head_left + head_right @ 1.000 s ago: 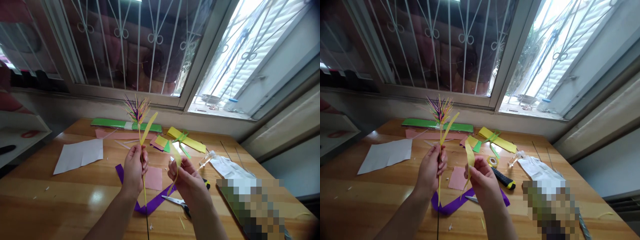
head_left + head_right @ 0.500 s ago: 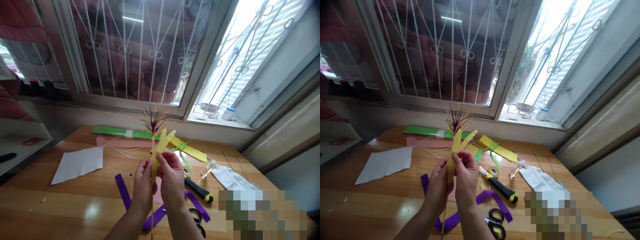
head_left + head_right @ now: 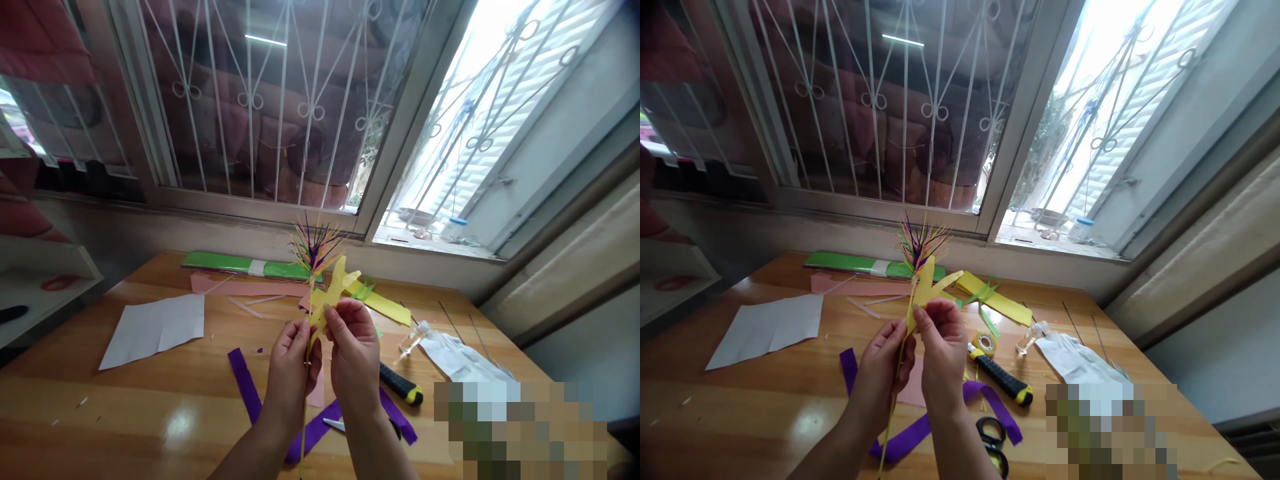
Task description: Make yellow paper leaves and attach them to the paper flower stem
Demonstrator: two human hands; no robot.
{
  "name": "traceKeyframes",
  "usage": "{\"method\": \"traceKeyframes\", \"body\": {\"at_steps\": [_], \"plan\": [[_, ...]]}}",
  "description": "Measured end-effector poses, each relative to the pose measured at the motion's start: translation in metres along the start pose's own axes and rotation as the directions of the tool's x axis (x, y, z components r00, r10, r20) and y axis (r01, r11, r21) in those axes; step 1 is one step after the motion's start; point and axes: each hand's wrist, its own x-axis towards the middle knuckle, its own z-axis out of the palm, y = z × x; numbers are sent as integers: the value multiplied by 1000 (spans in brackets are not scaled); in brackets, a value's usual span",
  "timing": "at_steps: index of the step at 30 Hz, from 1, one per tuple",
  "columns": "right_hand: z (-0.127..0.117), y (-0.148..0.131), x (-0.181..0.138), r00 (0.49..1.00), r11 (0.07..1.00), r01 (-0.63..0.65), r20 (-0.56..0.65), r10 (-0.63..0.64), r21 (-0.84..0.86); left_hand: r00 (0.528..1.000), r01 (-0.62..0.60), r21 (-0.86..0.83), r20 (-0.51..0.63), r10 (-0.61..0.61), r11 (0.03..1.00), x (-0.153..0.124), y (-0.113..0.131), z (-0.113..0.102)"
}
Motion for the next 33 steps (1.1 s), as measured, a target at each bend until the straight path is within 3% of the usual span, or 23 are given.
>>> {"method": "traceKeyframes", "body": {"at_steps": [4,8,11,13,14,16,20,23,27,33], "plan": [[-16,-16,1,993,993,-102,70,97,65,998,30,-9,-61,-31,1000,2,1,0],[-52,-24,-1,961,963,-259,121,250,72,997,21,-38,-69,-23,999,4,1,-3],[-89,-8,-6,916,921,-381,99,388,-79,1000,-11,-24,-6,10,1000,6,2,-5],[-111,8,-10,853,845,-467,118,509,-261,1000,-27,-8,16,27,1000,6,2,-6],[-119,16,-13,819,801,-485,138,557,-352,999,-34,-4,19,34,999,6,3,-6],[-126,26,-17,815,748,-419,150,560,-514,999,-43,6,21,43,999,5,3,-6],[-100,20,-15,937,738,-155,139,320,-657,998,-61,62,18,60,996,0,2,-3],[-63,6,-8,951,836,-70,218,221,-544,997,-76,87,16,75,993,-4,-1,0],[-25,-1,-5,960,904,-84,210,186,-419,998,-65,44,28,64,997,-7,-5,4],[-19,5,-8,966,932,-119,178,188,-341,996,-71,41,49,69,997,-8,-4,5]]}}
